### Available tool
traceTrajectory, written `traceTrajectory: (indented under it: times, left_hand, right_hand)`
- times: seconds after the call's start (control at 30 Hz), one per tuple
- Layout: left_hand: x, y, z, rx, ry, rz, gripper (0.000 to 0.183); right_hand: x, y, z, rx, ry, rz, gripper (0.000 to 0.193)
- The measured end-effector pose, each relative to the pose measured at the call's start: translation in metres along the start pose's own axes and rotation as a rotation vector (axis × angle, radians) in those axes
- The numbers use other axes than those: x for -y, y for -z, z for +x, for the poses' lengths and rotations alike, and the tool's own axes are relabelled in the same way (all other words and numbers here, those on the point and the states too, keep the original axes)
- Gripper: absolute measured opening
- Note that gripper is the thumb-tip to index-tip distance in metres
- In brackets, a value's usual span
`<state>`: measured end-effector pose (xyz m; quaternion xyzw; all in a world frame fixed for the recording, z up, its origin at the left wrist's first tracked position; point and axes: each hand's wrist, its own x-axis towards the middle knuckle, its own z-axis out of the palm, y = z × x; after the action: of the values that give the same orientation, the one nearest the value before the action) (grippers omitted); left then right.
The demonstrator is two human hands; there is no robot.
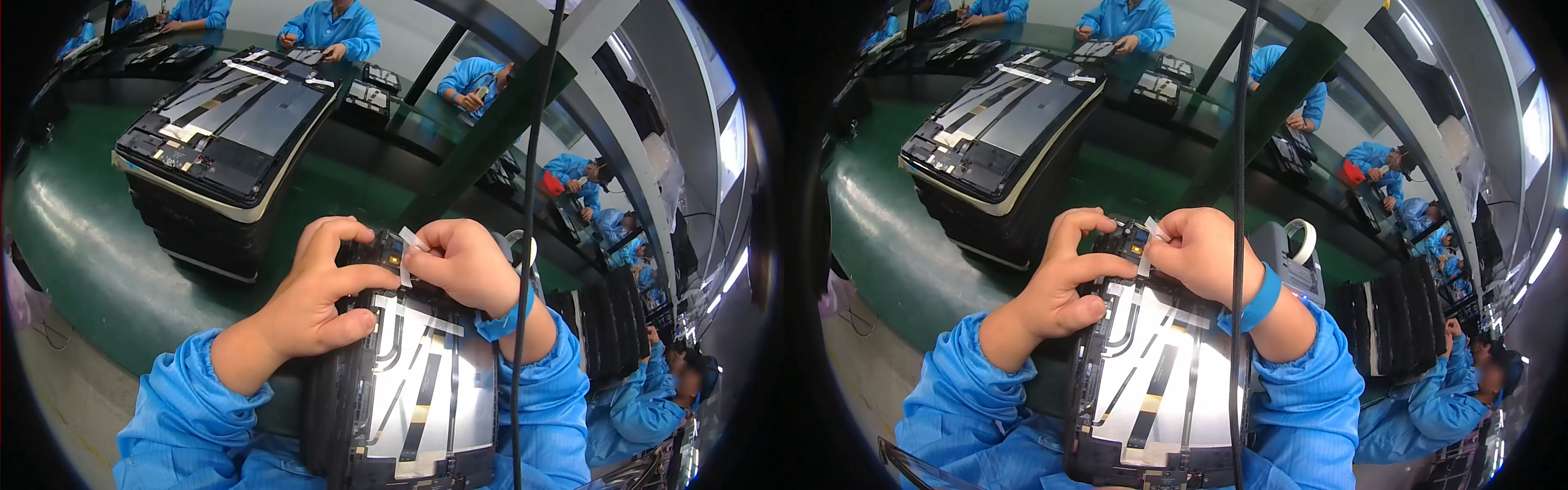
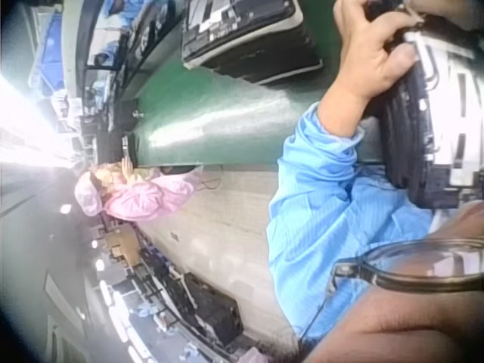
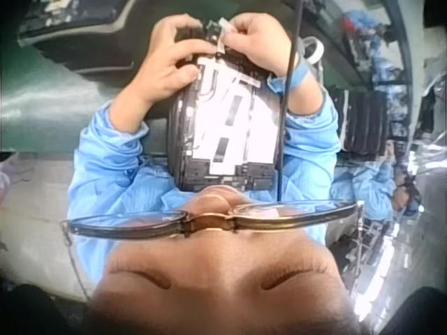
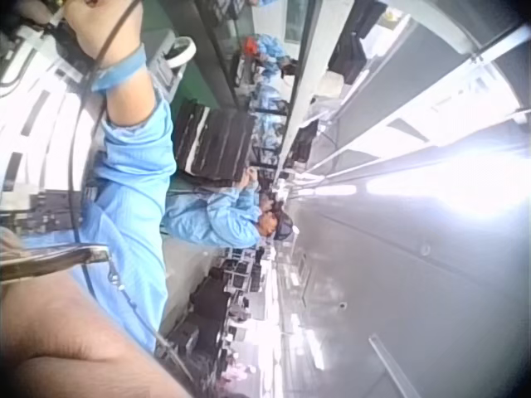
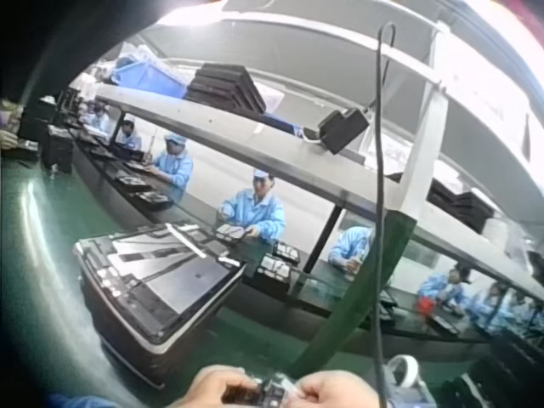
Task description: The person applies white adhesive strips to the internal components of a rectangular electronic device, likely a battery pack. They repeatedly peel backing layers and press the strips onto specific areas of the device's interior. The person handles multiple units sequentially, placing finished items aside and picking up new ones from a stack.
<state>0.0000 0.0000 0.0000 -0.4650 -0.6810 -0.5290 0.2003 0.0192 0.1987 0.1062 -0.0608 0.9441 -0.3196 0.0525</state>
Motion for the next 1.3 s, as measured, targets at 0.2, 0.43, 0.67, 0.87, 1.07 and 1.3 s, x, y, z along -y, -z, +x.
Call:
traceTrajectory:
  times: [0.2, 0.43, 0.67, 0.87, 1.07, 1.3]
  left_hand:
    - [0.001, 0.0, 0.0, -0.007, 0.005, -0.006, 0.043]
    - [-0.001, 0.002, -0.001, 0.028, -0.007, 0.069, 0.047]
    - [-0.005, 0.006, -0.002, 0.022, -0.083, 0.277, 0.045]
    - [-0.054, 0.018, 0.013, -0.046, -0.137, 0.269, 0.046]
    - [-0.108, 0.013, 0.032, 0.005, -0.338, 0.301, 0.02]
    - [-0.132, -0.012, 0.068, 0.12, -0.309, 0.177, 0.013]
  right_hand:
    - [0.002, -0.001, -0.001, -0.047, 0.037, -0.083, 0.017]
    - [-0.007, -0.007, -0.02, -0.177, 0.463, 0.083, 0.039]
    - [0.011, -0.003, -0.046, -0.039, 0.696, -0.47, 0.04]
    - [0.019, -0.004, -0.077, -0.294, 0.83, -0.638, 0.041]
    - [0.02, -0.004, -0.116, -0.293, 0.731, -0.428, 0.033]
    - [-0.017, -0.003, -0.137, -0.567, 0.599, 0.295, 0.031]
